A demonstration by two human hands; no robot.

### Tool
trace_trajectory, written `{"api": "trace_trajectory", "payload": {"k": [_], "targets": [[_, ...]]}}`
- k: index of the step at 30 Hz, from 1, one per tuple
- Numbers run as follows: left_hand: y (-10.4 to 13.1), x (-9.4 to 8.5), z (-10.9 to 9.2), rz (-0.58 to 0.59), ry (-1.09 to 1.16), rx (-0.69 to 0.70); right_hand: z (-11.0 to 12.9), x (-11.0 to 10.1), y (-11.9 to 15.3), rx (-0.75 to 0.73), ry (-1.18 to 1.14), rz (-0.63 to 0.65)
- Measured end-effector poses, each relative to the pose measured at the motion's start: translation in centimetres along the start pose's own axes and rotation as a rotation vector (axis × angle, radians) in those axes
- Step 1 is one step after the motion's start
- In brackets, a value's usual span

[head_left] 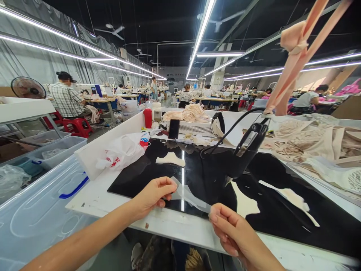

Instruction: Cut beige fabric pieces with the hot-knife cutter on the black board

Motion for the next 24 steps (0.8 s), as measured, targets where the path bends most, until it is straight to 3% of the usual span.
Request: {"api": "trace_trajectory", "payload": {"k": [7, 15, 24], "targets": [[0.5, 0.1, -0.8, -0.049, -0.088, 0.024, 1.1, -0.6, 0.1, -0.117, 0.07, -0.096], [0.4, 0.1, -0.1, -0.09, -0.044, 0.063, 0.8, -2.5, -0.4, -0.207, 0.268, -0.211], [0.2, -0.1, 0.1, -0.124, -0.006, 0.109, 1.4, -2.6, 0.8, -0.272, 0.313, -0.386]]}}
Point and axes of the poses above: each hand's wrist, its own y-axis away from the middle knuckle, its own x-axis out of the palm, z = x × y, the point moved 8 cm from there along -y, towards the middle knuckle, and after that the axes turned 10 degrees about z, right-handed, at the moved point
